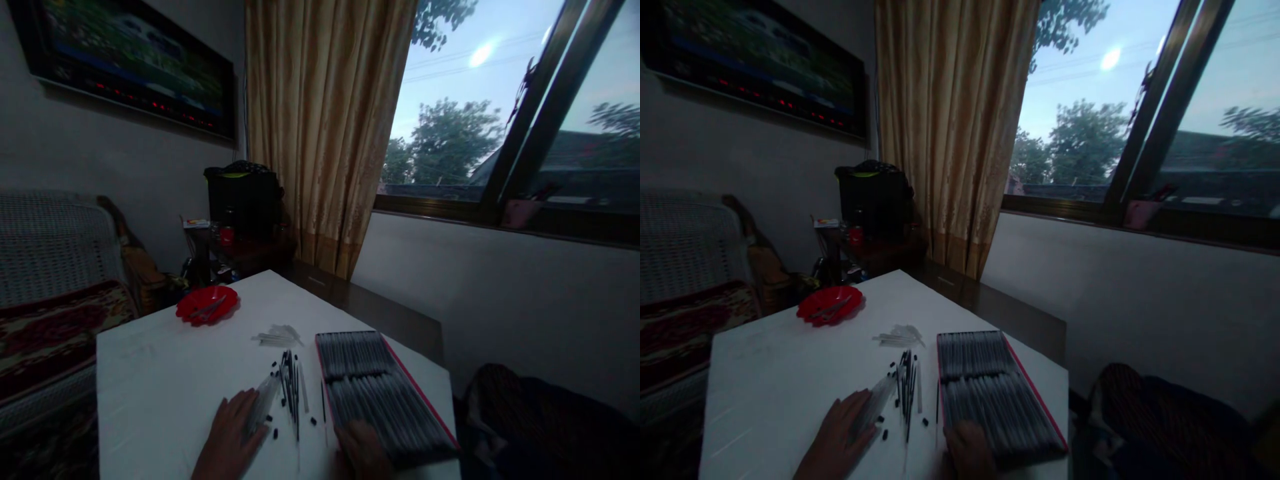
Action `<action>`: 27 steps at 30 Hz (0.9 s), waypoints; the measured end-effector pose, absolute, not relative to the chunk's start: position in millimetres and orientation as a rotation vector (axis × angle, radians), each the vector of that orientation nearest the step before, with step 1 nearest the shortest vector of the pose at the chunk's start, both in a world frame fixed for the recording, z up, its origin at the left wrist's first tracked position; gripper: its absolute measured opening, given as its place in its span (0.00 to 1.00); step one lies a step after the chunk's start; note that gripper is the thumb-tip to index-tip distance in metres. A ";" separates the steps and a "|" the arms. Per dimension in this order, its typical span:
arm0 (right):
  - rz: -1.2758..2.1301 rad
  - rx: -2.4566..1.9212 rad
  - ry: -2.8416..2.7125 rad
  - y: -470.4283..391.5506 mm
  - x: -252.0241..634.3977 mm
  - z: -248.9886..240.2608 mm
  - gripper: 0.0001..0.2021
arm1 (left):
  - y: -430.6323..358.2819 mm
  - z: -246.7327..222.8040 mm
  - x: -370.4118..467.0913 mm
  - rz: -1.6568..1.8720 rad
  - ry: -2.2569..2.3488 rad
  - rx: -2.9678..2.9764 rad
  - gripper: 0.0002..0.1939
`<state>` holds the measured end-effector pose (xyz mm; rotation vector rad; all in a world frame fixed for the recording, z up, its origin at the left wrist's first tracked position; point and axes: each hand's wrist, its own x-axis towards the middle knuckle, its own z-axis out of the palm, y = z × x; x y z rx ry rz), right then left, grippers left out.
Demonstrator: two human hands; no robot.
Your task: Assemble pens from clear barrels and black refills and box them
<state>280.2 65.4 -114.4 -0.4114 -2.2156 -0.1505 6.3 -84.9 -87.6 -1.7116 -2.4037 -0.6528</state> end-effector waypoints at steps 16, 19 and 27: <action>0.010 -0.586 -2.331 59.8 272.3 -50.2 0.11 | -97.0 -83.6 27.2 -0.655 -2.440 -1.745 0.30; 0.096 -0.615 -2.275 38.3 247.5 -57.9 0.10 | -104.8 -88.4 30.7 -0.756 -2.344 -1.764 0.31; 0.192 -0.759 -2.214 34.2 176.1 -73.0 0.17 | -109.8 -88.9 30.2 -0.634 -2.273 -1.756 0.27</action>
